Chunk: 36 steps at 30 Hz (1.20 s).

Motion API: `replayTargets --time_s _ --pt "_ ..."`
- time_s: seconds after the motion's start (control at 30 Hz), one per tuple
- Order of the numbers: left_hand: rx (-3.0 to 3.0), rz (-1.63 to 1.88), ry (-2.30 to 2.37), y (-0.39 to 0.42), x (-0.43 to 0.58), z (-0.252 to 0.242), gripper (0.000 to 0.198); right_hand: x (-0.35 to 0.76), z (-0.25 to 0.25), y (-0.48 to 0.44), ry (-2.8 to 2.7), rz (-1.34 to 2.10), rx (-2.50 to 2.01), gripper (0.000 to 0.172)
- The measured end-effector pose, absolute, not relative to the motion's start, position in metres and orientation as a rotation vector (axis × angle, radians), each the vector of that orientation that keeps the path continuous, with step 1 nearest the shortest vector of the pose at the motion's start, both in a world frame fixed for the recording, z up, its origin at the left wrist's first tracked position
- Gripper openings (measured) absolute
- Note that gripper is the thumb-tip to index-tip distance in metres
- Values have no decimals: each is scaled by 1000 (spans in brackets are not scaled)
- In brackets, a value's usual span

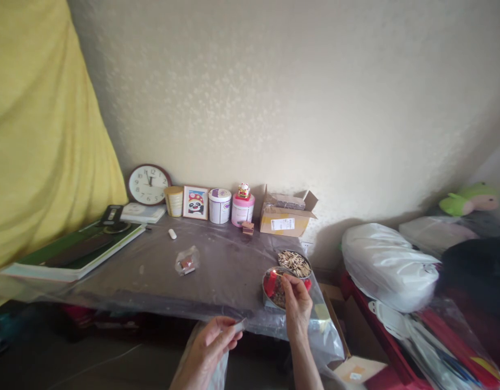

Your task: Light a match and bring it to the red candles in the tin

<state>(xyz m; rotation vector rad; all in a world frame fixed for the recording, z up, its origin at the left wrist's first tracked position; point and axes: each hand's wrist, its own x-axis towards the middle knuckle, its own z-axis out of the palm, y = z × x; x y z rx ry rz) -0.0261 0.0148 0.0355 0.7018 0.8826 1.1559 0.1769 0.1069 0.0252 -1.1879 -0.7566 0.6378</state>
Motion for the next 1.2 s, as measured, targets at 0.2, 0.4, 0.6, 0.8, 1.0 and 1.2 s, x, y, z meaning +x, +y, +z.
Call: replayTargets --time_s 0.2,0.4,0.6,0.8,1.0,1.2 --pt "723 1148 895 15 -26 36 32 179 22 109 -757 662 -1131 37" --pt "740 1148 890 14 -27 35 31 178 26 106 -750 677 -1085 36" --pt "704 1137 902 17 -29 30 35 181 41 91 -769 691 -1098 38" --pt "691 1148 916 19 -27 25 38 238 50 85 -708 512 -1186 41" --pt "652 1149 900 23 -23 20 40 299 22 104 -661 367 -1413 52" --pt "665 1086 928 33 -28 11 38 311 -1 128 -725 300 -1624 44"
